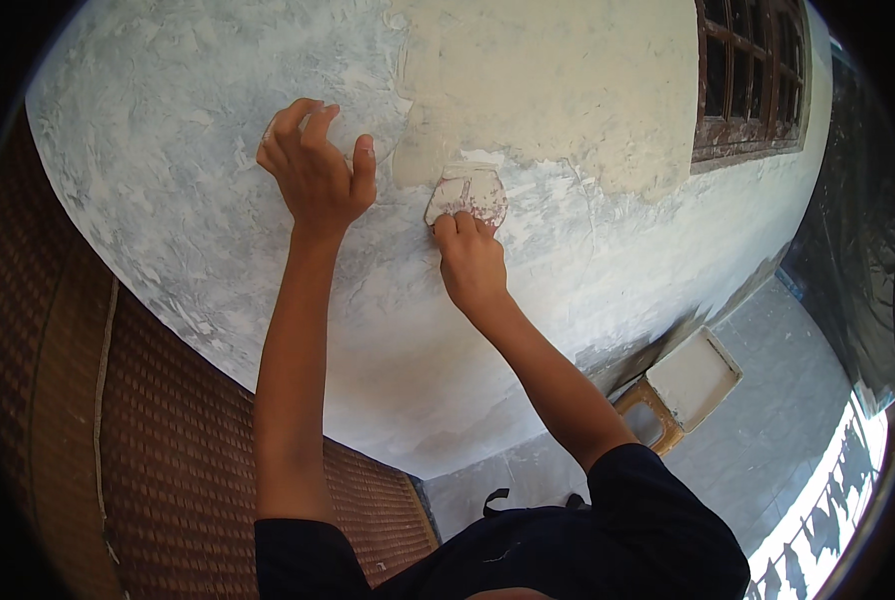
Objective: The person applies a smooth layer of wall putty to a concrete wall using a putty knife, spreading the putty from a putty tray onto the wall.
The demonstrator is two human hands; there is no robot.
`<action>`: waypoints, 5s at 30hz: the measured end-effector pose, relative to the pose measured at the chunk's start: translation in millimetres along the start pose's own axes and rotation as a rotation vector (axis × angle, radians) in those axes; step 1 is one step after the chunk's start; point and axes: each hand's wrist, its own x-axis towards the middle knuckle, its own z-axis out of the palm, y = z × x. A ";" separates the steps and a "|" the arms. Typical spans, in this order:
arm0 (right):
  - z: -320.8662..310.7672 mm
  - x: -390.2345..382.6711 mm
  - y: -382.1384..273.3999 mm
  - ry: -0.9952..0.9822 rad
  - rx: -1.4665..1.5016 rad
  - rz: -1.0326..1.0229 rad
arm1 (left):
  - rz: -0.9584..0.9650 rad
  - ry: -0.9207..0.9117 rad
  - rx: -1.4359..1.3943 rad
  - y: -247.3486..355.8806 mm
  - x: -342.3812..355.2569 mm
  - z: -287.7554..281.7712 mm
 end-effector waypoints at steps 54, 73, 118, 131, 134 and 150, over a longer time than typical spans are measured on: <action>-94.7 91.3 64.0 0.448 0.602 0.284 | 0.122 -0.044 0.005 2.0 14.9 18.2; -91.1 83.0 77.4 0.488 0.628 0.419 | 0.114 -0.052 0.003 1.4 15.5 16.2; -71.0 63.6 61.7 0.224 0.465 0.137 | 0.131 -0.065 0.009 -0.9 14.3 15.4; -76.3 74.1 79.8 0.511 0.586 0.395 | 0.124 -0.054 0.008 2.0 15.3 18.1; -78.3 77.7 70.0 0.462 0.636 0.309 | 0.118 -0.062 0.012 1.3 14.5 16.7; -77.7 94.8 74.2 0.474 0.456 0.302 | 0.108 -0.040 -0.020 0.4 15.1 18.7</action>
